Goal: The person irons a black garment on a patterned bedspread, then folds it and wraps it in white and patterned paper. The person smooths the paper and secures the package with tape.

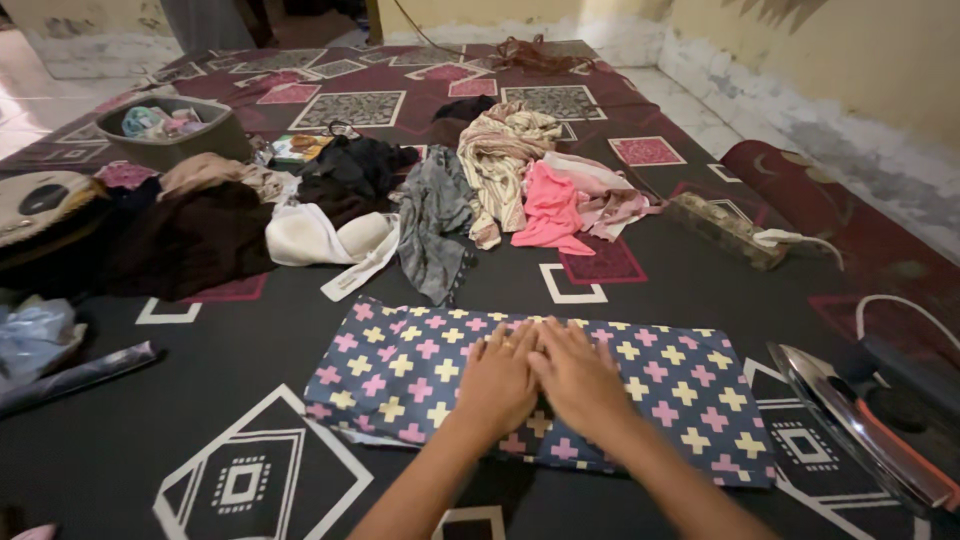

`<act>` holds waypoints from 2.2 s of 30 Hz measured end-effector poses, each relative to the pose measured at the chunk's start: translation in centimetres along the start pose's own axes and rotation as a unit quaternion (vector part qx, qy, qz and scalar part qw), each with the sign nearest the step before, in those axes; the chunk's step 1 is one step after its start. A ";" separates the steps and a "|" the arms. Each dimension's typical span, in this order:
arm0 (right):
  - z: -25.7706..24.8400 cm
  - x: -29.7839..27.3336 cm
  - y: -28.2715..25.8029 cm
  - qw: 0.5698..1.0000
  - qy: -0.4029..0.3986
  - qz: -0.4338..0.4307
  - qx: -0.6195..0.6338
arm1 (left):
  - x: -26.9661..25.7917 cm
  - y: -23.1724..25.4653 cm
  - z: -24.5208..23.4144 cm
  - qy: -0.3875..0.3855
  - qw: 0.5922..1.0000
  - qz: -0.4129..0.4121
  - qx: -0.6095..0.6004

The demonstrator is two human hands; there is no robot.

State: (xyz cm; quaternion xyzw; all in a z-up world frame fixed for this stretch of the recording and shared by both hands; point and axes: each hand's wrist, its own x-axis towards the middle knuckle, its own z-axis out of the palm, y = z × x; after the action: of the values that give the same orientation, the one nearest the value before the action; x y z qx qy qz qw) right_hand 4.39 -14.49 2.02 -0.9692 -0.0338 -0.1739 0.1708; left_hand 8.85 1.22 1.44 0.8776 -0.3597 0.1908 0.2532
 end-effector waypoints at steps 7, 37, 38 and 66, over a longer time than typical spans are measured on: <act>1.0 -0.7 5.5 0.959 -0.156 0.205 -0.114 | -1.4 -5.2 1.4 -0.155 0.968 -0.174 0.095; -2.6 -11.3 -1.4 0.979 0.076 -0.172 -0.082 | -10.0 -1.5 -3.6 -0.048 0.985 0.168 0.017; -2.5 -11.2 -1.2 0.969 0.112 -0.198 -0.094 | -10.0 -1.5 -3.6 0.002 0.981 0.195 0.024; -2.7 -9.2 2.0 0.982 -0.049 0.068 0.169 | -7.9 0.1 -4.8 -0.073 0.990 0.012 -0.123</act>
State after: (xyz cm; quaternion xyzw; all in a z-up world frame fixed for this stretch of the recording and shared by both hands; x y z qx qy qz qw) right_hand -4.84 -17.39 0.58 -0.9339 -0.0050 -0.1061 0.3414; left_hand 2.76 8.15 1.26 0.8471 -0.4084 0.0832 0.3297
